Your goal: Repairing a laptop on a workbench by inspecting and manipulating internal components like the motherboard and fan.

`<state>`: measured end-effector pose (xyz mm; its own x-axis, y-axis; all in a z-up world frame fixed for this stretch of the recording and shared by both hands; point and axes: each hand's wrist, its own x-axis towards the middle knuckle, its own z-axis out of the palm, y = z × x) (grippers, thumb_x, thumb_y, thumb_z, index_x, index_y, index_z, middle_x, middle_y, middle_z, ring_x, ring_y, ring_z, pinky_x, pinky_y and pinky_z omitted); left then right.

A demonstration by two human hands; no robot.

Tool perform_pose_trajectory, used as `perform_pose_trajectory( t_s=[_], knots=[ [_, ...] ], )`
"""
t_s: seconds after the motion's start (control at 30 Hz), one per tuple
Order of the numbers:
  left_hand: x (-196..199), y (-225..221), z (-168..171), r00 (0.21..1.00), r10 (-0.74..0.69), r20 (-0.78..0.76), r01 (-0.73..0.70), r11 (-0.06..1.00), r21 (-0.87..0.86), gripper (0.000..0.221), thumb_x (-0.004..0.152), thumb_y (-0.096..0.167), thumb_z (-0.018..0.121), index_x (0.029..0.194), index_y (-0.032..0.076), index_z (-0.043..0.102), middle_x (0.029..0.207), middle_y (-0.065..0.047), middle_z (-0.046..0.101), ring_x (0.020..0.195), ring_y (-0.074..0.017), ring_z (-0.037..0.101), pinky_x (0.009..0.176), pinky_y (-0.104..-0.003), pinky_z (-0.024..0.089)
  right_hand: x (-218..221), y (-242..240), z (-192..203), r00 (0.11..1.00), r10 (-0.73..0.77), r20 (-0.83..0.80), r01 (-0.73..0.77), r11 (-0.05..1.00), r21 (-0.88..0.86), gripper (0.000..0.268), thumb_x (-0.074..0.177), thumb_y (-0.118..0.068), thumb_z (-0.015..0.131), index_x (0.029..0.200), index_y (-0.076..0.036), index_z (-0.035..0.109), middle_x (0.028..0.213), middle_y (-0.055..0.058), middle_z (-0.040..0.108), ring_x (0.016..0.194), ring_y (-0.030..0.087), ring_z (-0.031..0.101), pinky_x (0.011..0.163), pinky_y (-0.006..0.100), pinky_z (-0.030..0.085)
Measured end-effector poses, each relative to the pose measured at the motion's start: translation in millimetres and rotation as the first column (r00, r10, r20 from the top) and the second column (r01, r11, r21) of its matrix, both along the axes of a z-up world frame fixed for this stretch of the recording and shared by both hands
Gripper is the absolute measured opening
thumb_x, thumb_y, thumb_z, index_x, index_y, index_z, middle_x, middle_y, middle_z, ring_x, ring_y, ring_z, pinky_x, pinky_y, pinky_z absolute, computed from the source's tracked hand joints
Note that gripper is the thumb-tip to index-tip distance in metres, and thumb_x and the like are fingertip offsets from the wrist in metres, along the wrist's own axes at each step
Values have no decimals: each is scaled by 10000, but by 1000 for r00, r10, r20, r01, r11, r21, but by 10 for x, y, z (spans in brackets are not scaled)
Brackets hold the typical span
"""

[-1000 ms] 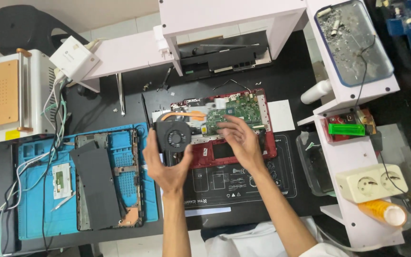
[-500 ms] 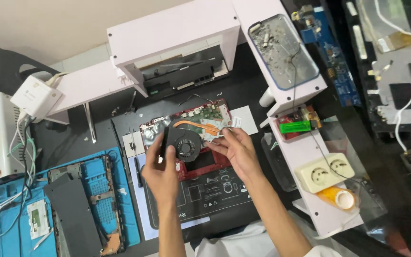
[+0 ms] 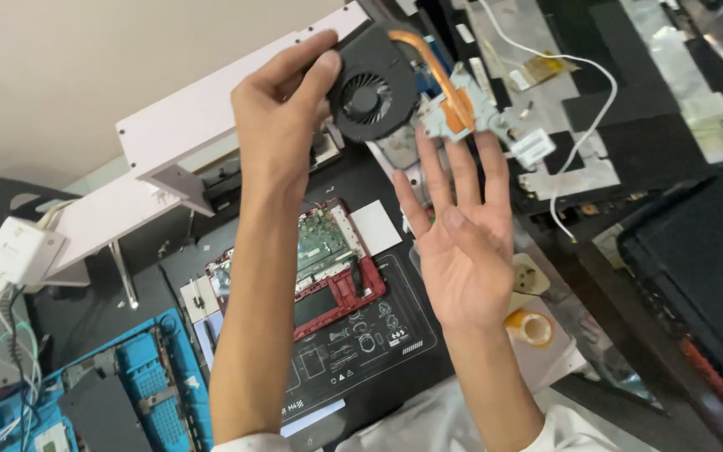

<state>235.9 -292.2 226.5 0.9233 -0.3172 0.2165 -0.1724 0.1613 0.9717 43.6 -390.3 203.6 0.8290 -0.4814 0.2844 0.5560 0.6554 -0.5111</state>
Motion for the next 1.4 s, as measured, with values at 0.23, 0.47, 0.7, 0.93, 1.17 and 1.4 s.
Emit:
perform_pose_trajectory(
  t_s=[0.23, 0.47, 0.7, 0.93, 1.17, 1.4],
  knots=[
    [304, -1057, -127, 987, -164, 8, 164, 986, -33, 331, 907, 192, 772, 1185, 13, 776, 955, -53, 803, 804, -63, 723, 648, -230, 586, -69, -228, 200, 997, -81, -7, 80, 996, -34, 890, 956, -53, 569, 1696, -49, 75, 1806, 147, 74, 1711, 314, 47, 1370, 600, 191],
    [398, -1323, -474, 974, -84, 213, 62, 992, 109, 288, 903, 223, 759, 1063, -15, 790, 898, -52, 814, 808, -106, 754, 702, -274, 601, -161, -215, 182, 999, 47, -19, -46, 998, 42, 868, 976, -92, 566, 1697, -64, 83, 1808, 158, 71, 1707, 338, 61, 1352, 589, 214],
    [482, -1229, -560, 875, -242, 420, 173, 965, 196, 316, 963, 286, 734, 1054, -16, 721, 916, -81, 791, 833, -164, 723, 758, -353, 592, -79, 47, -106, 984, 105, -144, -115, 992, -58, 568, 1007, -100, 558, 1540, -36, 373, 1675, 192, 379, 1514, 348, 467, 1217, 488, 454],
    [-74, 191, -325, 720, 24, 693, -282, 924, 260, 260, 1081, 244, 688, 1242, 41, 707, 1241, -109, 715, 1086, -224, 707, 935, -377, 605, 347, 621, -1547, 903, -294, -312, 161, 907, -388, 149, 1039, 38, 612, 1186, 19, 595, 1202, 180, 639, 1135, 229, 642, 1038, 402, 530],
    [-727, 1736, -1509, 825, 512, 239, -541, 594, 596, 263, 987, 149, 662, 1233, 70, 709, 1175, -95, 737, 1050, -187, 710, 816, -348, 586, 488, 678, -2382, 818, -554, -155, -41, 213, -976, 432, 915, -68, 704, 1312, -12, 541, 1386, 220, 615, 1388, 395, 520, 1254, 606, 194],
    [-1328, 1876, -2318, 803, 520, 291, -551, 462, 695, 352, 935, 175, 722, 1259, 44, 686, 1204, -148, 704, 1120, -292, 638, 956, -432, 494, 521, 669, -2505, 809, -476, -345, -213, 311, -926, 593, 957, -126, 701, 1457, -34, 395, 1415, 155, 653, 1364, 342, 569, 1281, 631, 92]
  ],
)
